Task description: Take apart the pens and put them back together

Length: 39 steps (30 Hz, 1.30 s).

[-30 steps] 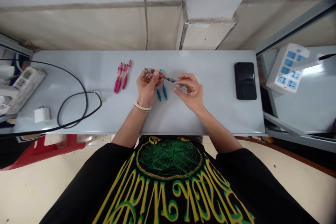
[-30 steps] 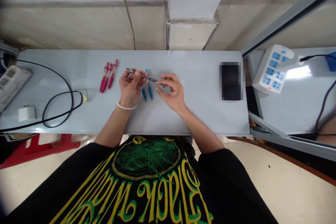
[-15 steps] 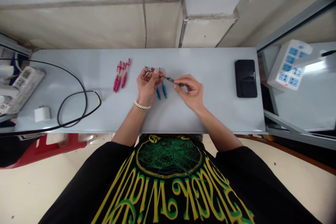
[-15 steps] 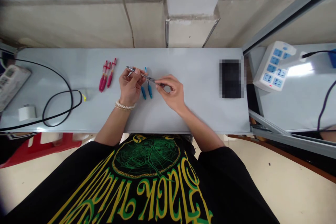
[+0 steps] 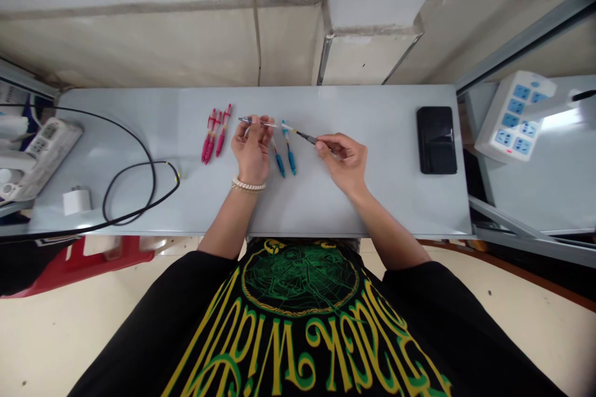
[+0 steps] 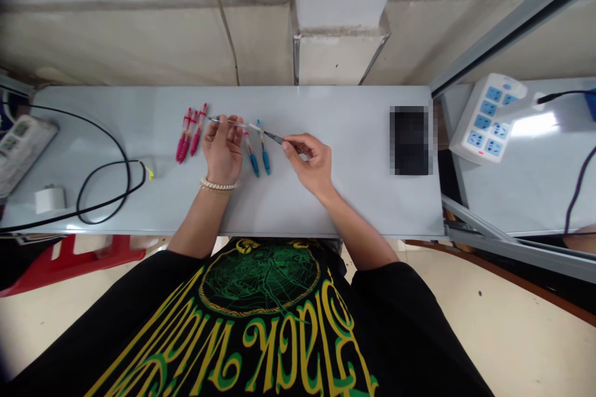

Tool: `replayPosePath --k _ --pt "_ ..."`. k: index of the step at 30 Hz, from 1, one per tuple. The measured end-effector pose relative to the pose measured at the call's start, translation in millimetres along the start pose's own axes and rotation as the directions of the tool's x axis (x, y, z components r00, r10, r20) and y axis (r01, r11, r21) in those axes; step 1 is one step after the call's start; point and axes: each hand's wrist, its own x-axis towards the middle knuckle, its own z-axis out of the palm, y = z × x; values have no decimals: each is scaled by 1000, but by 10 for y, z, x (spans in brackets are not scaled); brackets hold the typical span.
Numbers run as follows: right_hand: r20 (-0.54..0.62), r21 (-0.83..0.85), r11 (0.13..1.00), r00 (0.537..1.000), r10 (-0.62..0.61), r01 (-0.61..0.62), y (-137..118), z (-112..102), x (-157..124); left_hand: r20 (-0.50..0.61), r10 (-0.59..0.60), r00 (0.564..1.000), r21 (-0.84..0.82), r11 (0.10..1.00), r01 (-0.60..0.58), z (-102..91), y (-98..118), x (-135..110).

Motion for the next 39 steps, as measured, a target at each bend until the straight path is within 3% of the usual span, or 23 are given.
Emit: replayPosePath --k 3,10,16,19,22,28,35,39 --pt "-45 -10 1000 999 1 -2 -8 -14 15 -36 -2 999 -34 999 1 -67 -29 60" --pt "-70 54 995 995 -75 79 6 7 19 108 -77 991 -61 995 84 -11 -17 -19" --pt "-40 101 988 992 123 -119 -83 -6 12 91 -102 991 -65 992 108 27 6 -31" --pt "4 118 982 989 149 -149 -97 1 4 88 -112 990 -51 992 117 19 -4 -26" --pt "5 120 989 996 86 -86 -62 15 -1 124 -100 987 -58 992 108 10 -3 -25" --pt "-55 136 978 987 -151 157 23 12 12 111 -112 987 -3 994 113 -15 14 -1" --pt "-57 54 996 996 69 -66 -71 22 -27 64 -155 986 -28 987 157 -16 2 -8" --pt "-57 89 994 996 67 -62 -115 30 -33 119 -134 984 -87 986 145 -20 5 -7"
